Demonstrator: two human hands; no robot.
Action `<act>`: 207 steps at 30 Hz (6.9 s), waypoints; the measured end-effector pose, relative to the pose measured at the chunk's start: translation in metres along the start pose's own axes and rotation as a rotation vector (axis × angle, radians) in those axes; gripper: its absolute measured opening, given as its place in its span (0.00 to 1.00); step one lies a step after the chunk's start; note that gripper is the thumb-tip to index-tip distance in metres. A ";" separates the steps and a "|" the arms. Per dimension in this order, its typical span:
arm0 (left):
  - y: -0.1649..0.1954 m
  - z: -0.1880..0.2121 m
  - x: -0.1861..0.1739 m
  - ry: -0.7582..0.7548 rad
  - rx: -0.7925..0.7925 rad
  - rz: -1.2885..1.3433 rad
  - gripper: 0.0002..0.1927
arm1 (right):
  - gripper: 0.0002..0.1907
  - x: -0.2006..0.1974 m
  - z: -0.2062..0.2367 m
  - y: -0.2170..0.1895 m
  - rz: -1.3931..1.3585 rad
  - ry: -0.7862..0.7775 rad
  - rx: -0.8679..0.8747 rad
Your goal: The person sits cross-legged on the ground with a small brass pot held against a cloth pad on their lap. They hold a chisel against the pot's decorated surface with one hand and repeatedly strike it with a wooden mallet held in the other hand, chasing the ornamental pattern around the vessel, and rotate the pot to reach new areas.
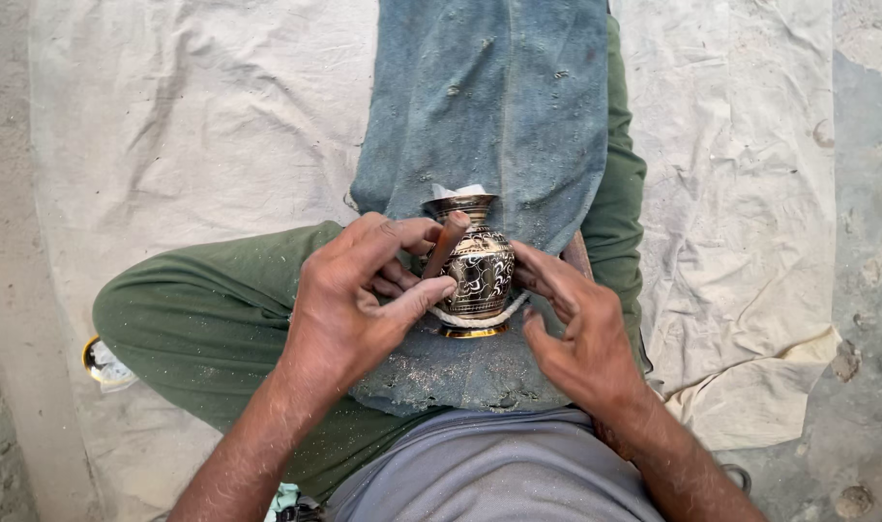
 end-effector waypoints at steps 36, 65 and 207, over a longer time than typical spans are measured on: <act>0.043 -0.004 0.015 -0.022 0.300 -0.057 0.24 | 0.13 -0.128 0.047 -0.037 0.680 0.137 0.010; 0.043 -0.001 0.021 0.039 0.317 -0.128 0.22 | 0.20 -0.149 0.016 -0.043 1.011 -0.087 0.115; 0.055 -0.012 0.022 0.009 0.336 -0.236 0.21 | 0.15 -0.140 0.018 -0.015 0.516 0.178 0.037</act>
Point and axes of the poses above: each hand's wrist, its own z-axis away from the middle knuckle, its own x-axis out of the palm, y = z × x, the point moved 4 cm from there along -z, towards the middle knuckle, and after that the axes turned 10 degrees about -x, right-handed, at the moved point
